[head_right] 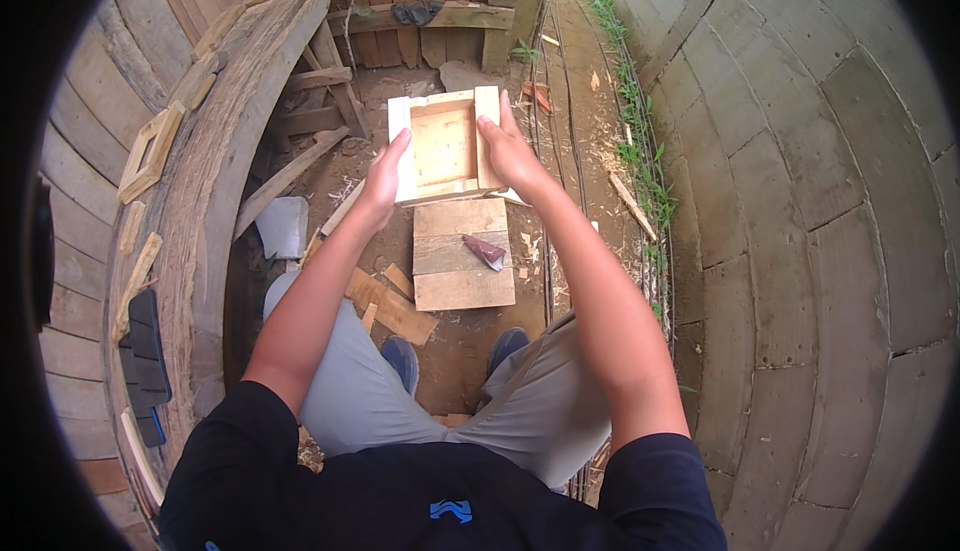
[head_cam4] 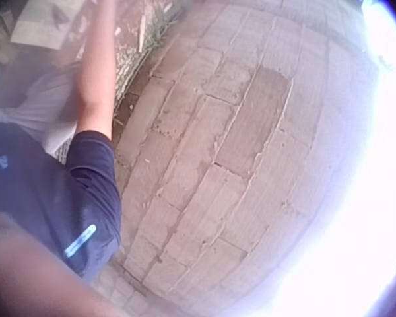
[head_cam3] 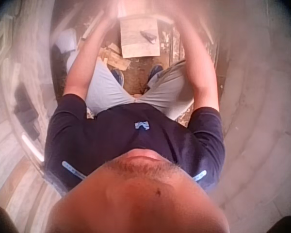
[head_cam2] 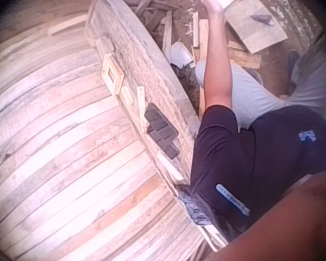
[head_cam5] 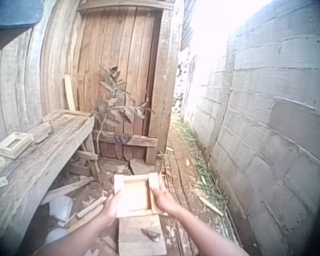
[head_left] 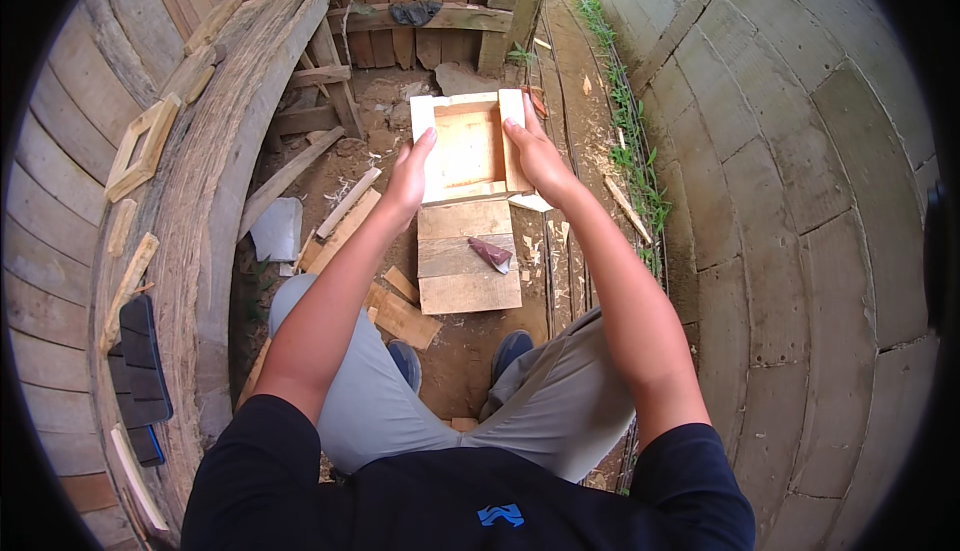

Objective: The person assembles a small wooden box by hand, fitting side panels into grooves on a base and repeatedly checking the fit. The person rotates the box to inspect the joints and alignment from multiple angles.

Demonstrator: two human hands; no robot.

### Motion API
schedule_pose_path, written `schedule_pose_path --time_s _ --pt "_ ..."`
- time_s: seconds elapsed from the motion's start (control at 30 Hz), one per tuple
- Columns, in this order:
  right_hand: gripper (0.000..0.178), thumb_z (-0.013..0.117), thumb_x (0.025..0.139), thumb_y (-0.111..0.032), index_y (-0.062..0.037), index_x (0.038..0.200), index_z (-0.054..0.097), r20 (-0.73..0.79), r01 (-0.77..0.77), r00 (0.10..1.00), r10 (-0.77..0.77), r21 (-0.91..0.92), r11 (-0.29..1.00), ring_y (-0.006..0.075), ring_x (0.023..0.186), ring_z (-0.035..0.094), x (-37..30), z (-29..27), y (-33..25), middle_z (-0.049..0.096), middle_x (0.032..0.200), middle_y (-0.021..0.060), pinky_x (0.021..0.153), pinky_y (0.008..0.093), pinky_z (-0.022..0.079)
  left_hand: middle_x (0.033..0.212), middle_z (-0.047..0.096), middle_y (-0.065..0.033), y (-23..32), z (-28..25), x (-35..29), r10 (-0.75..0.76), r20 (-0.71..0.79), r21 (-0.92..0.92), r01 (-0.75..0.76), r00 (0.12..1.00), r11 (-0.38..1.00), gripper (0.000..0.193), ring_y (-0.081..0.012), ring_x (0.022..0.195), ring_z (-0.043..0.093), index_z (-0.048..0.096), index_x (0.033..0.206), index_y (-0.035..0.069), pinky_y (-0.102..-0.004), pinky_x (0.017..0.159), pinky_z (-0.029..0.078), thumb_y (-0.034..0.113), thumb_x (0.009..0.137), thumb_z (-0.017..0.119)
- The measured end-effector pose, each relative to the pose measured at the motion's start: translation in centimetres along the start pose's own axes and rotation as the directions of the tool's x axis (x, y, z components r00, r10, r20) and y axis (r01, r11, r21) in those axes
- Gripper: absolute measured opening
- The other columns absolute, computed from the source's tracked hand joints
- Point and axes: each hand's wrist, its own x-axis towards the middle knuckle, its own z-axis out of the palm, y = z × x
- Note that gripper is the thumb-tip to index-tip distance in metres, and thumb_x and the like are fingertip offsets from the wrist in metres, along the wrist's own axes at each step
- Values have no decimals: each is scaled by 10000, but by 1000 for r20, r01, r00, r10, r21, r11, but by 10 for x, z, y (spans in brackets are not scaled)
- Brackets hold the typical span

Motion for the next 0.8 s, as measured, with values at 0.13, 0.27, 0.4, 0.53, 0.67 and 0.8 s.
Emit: schedule_pose_path --time_s 0.13,0.27,0.4,0.53,0.67,0.8 --pt "676 397 1036 -264 -71 1559 14 -2 83 997 -83 -48 995 256 1480 173 -5 1 -10 137 1609 187 1179 328 176 1480 370 -243 -1 -5 4 35 89 -66 -30 995 997 814 -293 1392 346 250 1453 -93 -369 1147 244 536 981 459" --pt "679 397 1028 -322 -106 1567 47 32 128 991 -128 1 992 261 1503 43 -4 -2 -9 39 1629 159 1198 356 105 1476 378 -236 -4 -10 9 35 138 -109 -20 990 994 799 -290 1383 359 261 1455 -80 -370 1142 259 534 983 457" --pt "669 396 1025 -312 -115 1568 58 24 141 990 -140 -42 989 261 1503 49 -4 -3 -10 51 1629 155 1199 359 107 1475 382 -229 -1 -9 7 31 112 -74 -22 993 997 778 -287 1379 365 264 1460 -69 -363 1142 261 524 990 449" --pt "665 400 1022 -303 -126 1569 64 5 163 987 -163 -48 985 264 1502 66 -5 -2 -9 75 1627 154 1199 361 112 1470 389 -223 0 -6 3 85 101 -55 -79 991 995 757 -281 1377 367 266 1462 -57 -357 1143 257 513 997 444" --pt "659 399 1021 -289 -134 1570 69 -16 214 976 -217 -94 972 269 1500 78 -4 -2 -9 87 1625 159 1199 361 118 1448 414 -200 3 -4 0 114 94 -91 -106 989 990 723 -263 1352 390 286 1449 -48 -353 1132 269 495 1001 456" --pt "649 401 1015 -204 -80 1562 76 -31 246 967 -251 -121 962 270 1486 148 -5 -1 -13 131 1611 192 1181 333 158 1412 443 -173 4 -3 -1 166 91 -134 -153 982 979 664 -237 1314 420 314 1423 -40 -345 1110 298 456 1010 469"
